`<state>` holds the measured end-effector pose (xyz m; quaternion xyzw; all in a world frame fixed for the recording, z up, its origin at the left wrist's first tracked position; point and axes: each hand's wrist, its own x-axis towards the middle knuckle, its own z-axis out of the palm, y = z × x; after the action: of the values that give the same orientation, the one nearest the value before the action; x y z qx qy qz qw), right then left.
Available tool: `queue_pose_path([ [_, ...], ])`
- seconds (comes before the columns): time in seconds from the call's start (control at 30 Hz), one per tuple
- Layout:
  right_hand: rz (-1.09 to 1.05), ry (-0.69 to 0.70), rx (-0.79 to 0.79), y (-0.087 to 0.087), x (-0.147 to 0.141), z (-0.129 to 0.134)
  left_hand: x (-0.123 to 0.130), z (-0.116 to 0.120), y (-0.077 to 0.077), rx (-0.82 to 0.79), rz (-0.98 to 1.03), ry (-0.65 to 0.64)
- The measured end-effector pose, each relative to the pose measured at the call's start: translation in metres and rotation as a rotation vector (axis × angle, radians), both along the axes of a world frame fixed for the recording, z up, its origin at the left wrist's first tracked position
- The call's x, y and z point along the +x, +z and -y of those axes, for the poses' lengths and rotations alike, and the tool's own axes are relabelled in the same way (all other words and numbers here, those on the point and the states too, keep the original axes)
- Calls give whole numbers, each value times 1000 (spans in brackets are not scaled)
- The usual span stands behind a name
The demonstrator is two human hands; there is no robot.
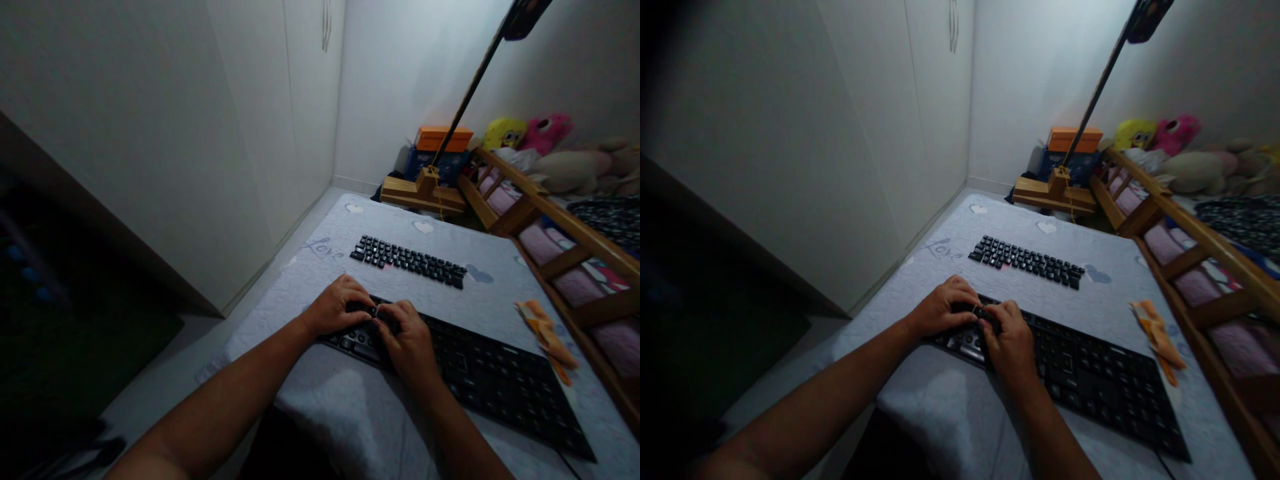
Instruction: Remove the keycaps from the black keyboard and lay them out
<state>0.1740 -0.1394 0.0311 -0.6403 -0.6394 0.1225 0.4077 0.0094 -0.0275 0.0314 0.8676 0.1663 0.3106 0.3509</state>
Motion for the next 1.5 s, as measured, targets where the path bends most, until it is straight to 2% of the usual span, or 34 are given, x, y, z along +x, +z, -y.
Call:
queue_pose_path([
  [0.13, 34, -15, -34, 5, 6, -1, -2, 0, 2, 14, 21, 67],
  [0.27, 122, -56, -72, 14, 22, -9, -6, -7, -1, 15, 67, 250],
  [0.4, 232, -103, -77, 22, 46, -33, -6, -22, -12, 33, 40, 444],
  [0.53, 315, -171, -148, 18, 67, -67, -3, -34, -21, 32, -12, 562],
  [0.7, 357, -238, -271, 8, 79, -101, -1, -38, -26, 25, -31, 577],
  [0.87, 378, -267, -312, 2, 78, -117, -1, -39, -28, 21, -40, 571],
  [1.5, 403, -326, -391, -11, 74, -128, 0, -40, -29, 16, -85, 575],
])
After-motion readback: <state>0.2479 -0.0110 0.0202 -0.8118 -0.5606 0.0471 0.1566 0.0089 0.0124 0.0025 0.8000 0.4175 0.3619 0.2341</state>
